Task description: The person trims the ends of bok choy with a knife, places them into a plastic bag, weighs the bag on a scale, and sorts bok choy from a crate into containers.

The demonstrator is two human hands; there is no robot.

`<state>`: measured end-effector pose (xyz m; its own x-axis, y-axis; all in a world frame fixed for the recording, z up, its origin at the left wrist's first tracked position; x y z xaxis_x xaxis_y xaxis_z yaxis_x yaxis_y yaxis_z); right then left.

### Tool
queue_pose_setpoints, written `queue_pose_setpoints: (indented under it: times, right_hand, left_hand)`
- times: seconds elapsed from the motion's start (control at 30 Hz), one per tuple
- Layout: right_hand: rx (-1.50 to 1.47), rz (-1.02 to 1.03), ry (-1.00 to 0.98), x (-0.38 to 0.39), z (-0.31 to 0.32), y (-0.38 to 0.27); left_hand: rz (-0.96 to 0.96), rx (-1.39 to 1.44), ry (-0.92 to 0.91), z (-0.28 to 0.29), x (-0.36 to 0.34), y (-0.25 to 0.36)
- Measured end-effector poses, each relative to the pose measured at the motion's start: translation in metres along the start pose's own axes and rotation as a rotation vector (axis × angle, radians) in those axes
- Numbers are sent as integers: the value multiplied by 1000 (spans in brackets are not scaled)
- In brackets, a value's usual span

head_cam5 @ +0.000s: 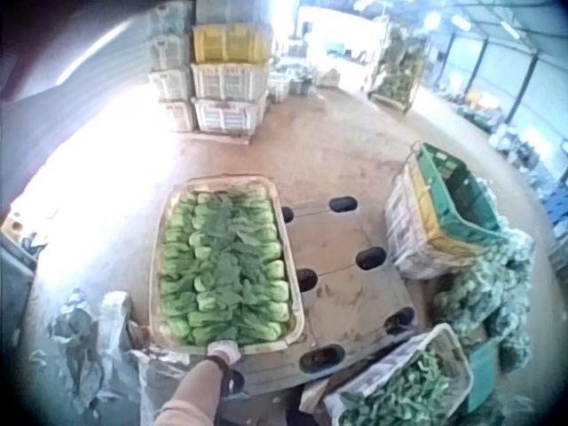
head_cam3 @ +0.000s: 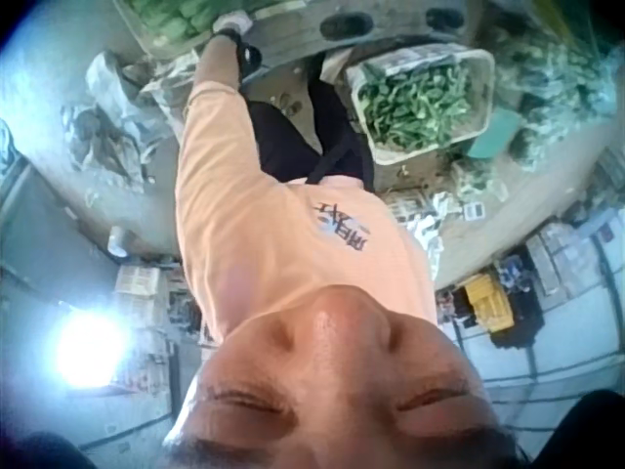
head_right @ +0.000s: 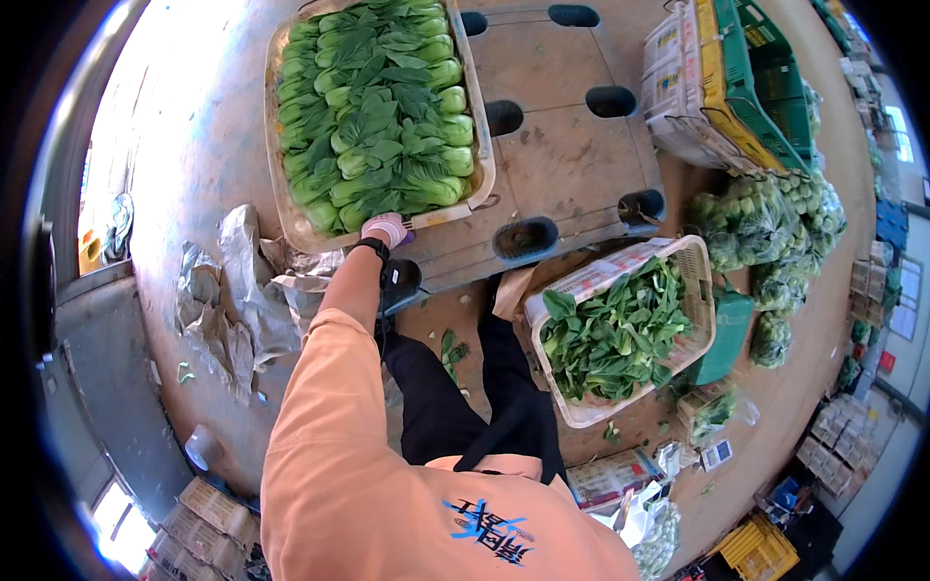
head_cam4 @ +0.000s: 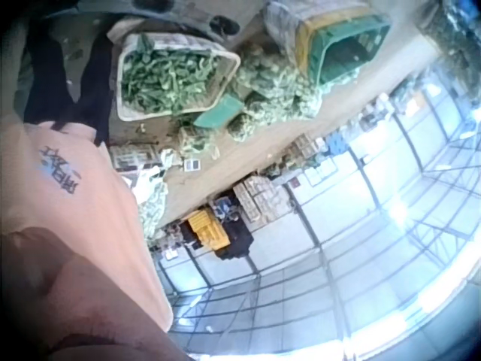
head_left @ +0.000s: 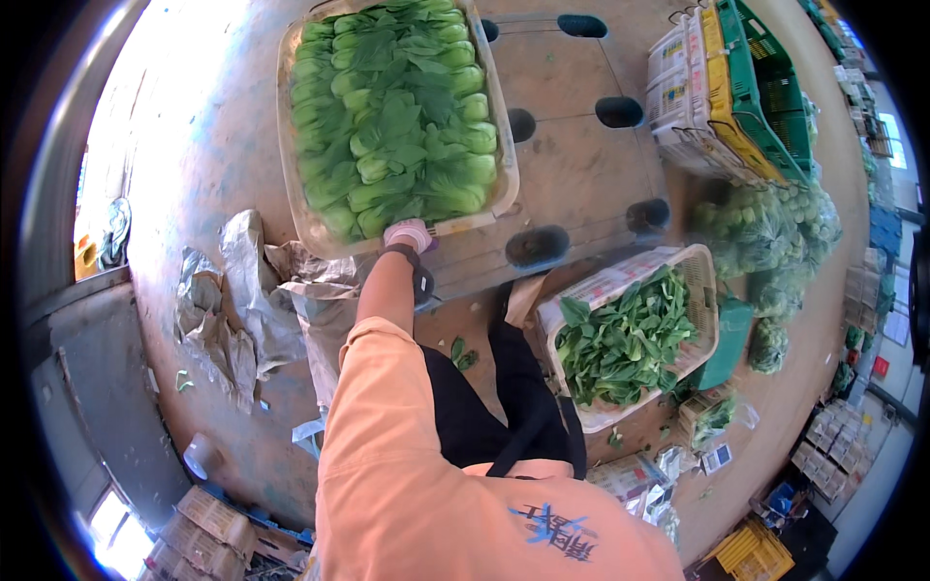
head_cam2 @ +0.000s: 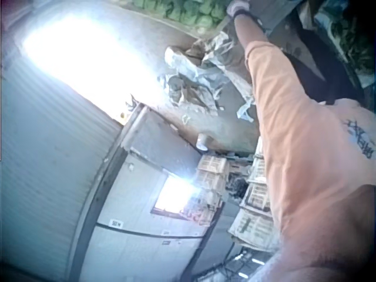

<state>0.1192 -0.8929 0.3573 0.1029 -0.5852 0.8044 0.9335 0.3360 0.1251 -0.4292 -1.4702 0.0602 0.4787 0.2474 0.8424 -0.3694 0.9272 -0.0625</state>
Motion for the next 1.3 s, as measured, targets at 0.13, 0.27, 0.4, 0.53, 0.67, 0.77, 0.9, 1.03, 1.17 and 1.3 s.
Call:
queue_pose_setpoints:
  times: [0.13,0.27,0.4,0.53,0.67,0.77,0.9,1.03,1.17,1.3]
  right_hand:
    - [58,136,76,-17,33,-25]
    - [18,398,180,-36,73,-129]
    - [-140,554,108,-57,70,-207]
    - [-248,629,-57,-52,37,-293]
    - [-311,581,-202,-66,-23,-319]
    - [-292,562,-279,-77,-68,-299]
    - [-356,497,-298,-63,-87,-296]
    - [-428,471,-252,-76,-82,-282]
    - [-519,412,-224,-81,-73,-264]
    - [-572,393,-201,-87,-73,-248]
  left_hand:
    - [25,95,85,-49,-17,-17]
    - [25,68,57,-41,24,-5]
    - [29,56,22,-69,57,5]
    - [17,56,-81,-129,79,6]
    - [-65,60,-66,-178,115,18]
    - [-121,154,18,-156,156,29]
    - [-572,283,479,-111,175,69]
    - [-557,-80,501,-125,140,110]
    - [-596,-297,515,-147,114,112]
    - [-567,-413,393,-138,116,120]
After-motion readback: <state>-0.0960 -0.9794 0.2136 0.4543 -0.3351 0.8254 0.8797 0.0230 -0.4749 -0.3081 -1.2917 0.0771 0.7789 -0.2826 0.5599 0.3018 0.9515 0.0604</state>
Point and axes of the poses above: each hand's wrist, its own x-axis away from the middle knuckle, its own z-axis out of the back of the hand, y = z × x, the point moved 5 cm from there along -x, towards the middle knuckle, and after that the axes turned 7 degrees about z, right-handed, at the moved point
